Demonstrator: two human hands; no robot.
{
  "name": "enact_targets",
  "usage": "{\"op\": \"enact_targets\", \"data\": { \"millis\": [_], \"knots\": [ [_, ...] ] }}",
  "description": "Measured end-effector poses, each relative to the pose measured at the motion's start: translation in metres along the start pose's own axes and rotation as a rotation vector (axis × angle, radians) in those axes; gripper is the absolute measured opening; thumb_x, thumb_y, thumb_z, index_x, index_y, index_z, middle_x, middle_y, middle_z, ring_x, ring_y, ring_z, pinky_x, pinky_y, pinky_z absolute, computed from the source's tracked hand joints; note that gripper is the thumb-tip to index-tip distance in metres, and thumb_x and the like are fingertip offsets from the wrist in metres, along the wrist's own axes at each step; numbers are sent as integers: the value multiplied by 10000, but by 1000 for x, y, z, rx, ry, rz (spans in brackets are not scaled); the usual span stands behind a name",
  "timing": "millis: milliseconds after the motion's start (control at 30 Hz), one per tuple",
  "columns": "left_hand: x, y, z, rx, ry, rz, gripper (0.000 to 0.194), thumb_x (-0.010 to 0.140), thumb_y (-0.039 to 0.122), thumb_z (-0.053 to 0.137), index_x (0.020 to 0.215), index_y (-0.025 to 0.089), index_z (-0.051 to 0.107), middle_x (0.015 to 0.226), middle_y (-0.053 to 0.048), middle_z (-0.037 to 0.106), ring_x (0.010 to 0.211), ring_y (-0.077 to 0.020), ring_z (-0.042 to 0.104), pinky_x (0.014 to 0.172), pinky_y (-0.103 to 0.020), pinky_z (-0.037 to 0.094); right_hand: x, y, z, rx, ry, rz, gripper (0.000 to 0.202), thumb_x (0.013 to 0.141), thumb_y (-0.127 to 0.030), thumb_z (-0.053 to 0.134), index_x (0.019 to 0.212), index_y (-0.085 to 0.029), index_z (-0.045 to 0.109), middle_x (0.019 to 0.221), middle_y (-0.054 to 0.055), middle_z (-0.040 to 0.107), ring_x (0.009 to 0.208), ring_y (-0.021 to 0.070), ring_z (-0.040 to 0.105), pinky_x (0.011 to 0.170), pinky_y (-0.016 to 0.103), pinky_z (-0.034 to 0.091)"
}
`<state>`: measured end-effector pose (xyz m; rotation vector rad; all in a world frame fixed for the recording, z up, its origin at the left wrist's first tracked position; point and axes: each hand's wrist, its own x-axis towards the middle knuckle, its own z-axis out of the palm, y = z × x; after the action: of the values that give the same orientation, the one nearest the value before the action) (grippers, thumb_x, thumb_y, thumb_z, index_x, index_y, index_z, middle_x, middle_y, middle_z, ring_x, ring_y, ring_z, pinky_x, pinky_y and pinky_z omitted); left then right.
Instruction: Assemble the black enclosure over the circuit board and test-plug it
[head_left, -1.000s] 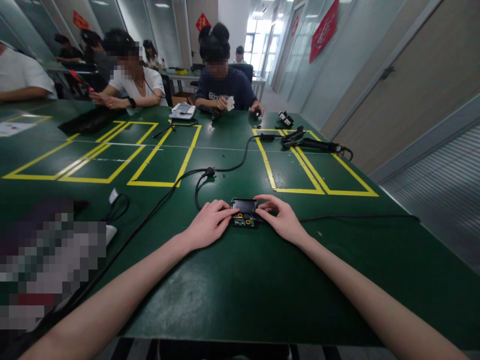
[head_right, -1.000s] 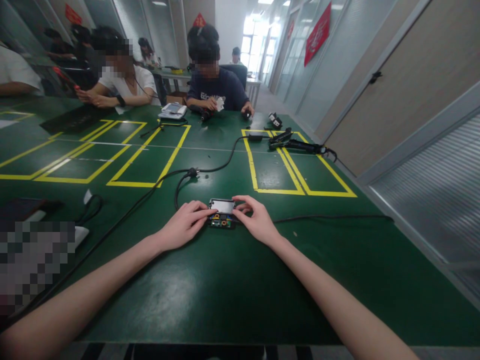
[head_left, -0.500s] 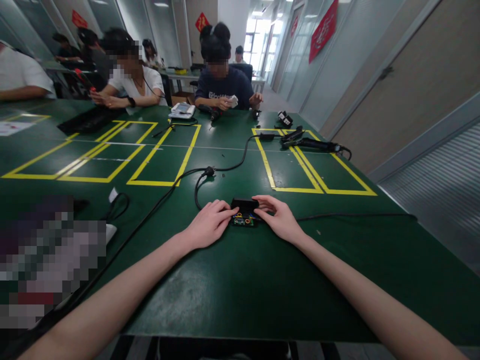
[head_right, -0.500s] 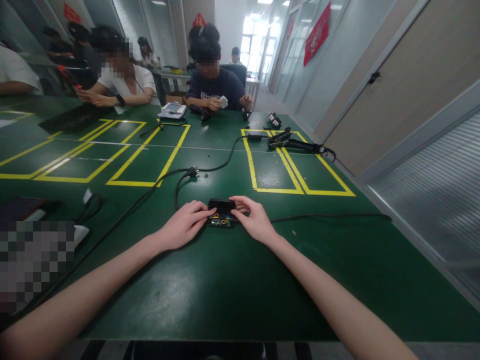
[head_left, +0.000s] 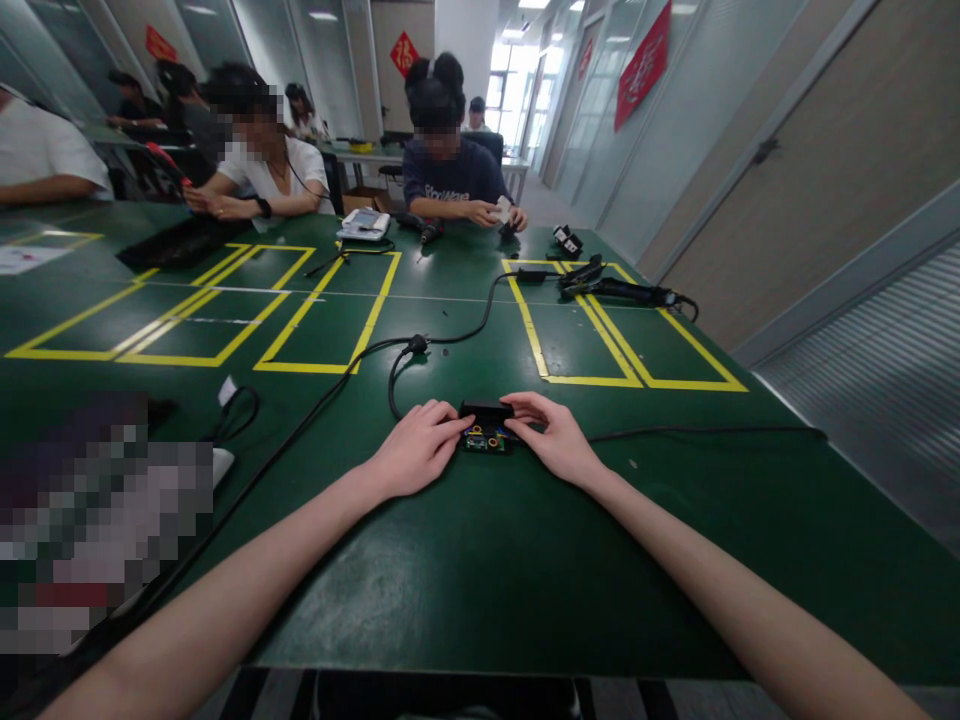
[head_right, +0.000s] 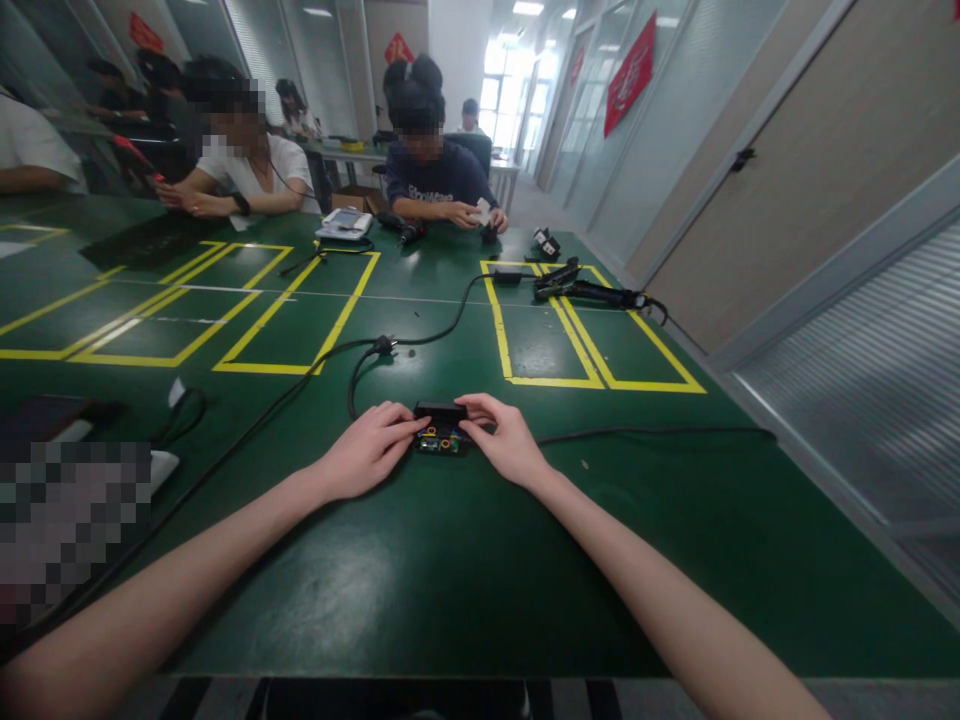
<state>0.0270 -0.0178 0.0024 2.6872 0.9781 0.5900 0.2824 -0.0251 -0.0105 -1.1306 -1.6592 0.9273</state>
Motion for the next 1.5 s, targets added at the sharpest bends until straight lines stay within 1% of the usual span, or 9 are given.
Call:
{"op": "enact_targets", "data": {
  "millis": [167, 433, 567, 633, 767, 867, 933, 1100, 1500],
  "knots": [
    [-1, 0, 0, -4, 38, 14, 354, 1030, 203, 461, 1313, 175, 673, 1091, -95, 677, 992, -233, 611, 868, -393, 506, -1, 1, 0, -3, 7, 9, 249, 827, -291, 704, 1064, -220, 728, 1013, 52, 773, 932, 212, 741, 892, 389, 621],
    [-3, -2, -1, -104, 173, 16, 154, 986, 208, 571, 1019, 203, 721, 1034, -57, 756, 941, -217, 677, 858, -385, 525, -3, -2, -1, 27, -3, 31, 226, 822, -312, 725, 1026, -214, 721, 956, 49, 771, 895, 209, 743, 857, 369, 629],
    [-4, 1, -2, -140, 192, -97, 20, 919, 199, 637, 921, 212, 652, 925, -21, 745, 857, -205, 680, 807, -354, 528, -4, -9, -6, -18, -78, -17, 186, 854, -269, 673, 1024, -203, 709, 1006, 64, 765, 926, 210, 736, 883, 379, 613],
    [-4, 2, -2, -155, 186, -171, 61, 873, 188, 647, 892, 214, 595, 902, -10, 727, 816, -199, 671, 767, -338, 527, -5, -13, -9, -70, -131, -115, 188, 859, -217, 628, 1029, -206, 707, 1040, 70, 750, 973, 216, 719, 917, 395, 593],
    [-3, 3, -3, -193, 154, -182, 226, 829, 166, 618, 1048, 212, 587, 985, -35, 721, 889, -214, 680, 818, -360, 549, -6, -20, -14, -179, -193, -311, 228, 814, -141, 617, 1016, -213, 694, 1031, 79, 710, 983, 235, 683, 908, 428, 568],
    [-3, 1, -3, -182, 109, -95, 502, 825, 134, 597, 1320, 205, 553, 1138, -78, 727, 1046, -246, 666, 946, -424, 536, -6, -20, -14, -216, -208, -358, 181, 822, -159, 664, 993, -216, 686, 1015, 83, 686, 961, 239, 675, 874, 429, 567],
    [-4, 0, -3, -163, 55, -37, 579, 836, 150, 610, 1406, 215, 527, 1256, -100, 704, 1141, -266, 638, 1013, -465, 508, -6, -19, -13, -236, -217, -370, 165, 831, -180, 696, 990, -219, 685, 1021, 85, 681, 964, 242, 676, 872, 432, 567],
    [-3, 0, -3, -153, 14, -10, 498, 894, 245, 666, 1381, 203, 571, 1287, -113, 692, 1176, -272, 628, 1040, -475, 494, -6, -14, -12, -284, -258, -424, 207, 845, -173, 709, 1046, -218, 682, 1049, 90, 663, 999, 241, 682, 881, 421, 577],
    [-3, 4, -5, -157, 22, 34, 386, 875, 228, 676, 1252, 186, 601, 1182, -102, 718, 1093, -266, 659, 969, -437, 512, -11, -19, -11, -534, -283, -603, 64, 885, -176, 642, 942, -205, 640, 1005, 107, 654, 901, 224, 665, 748, 353, 565]
  ]
}}
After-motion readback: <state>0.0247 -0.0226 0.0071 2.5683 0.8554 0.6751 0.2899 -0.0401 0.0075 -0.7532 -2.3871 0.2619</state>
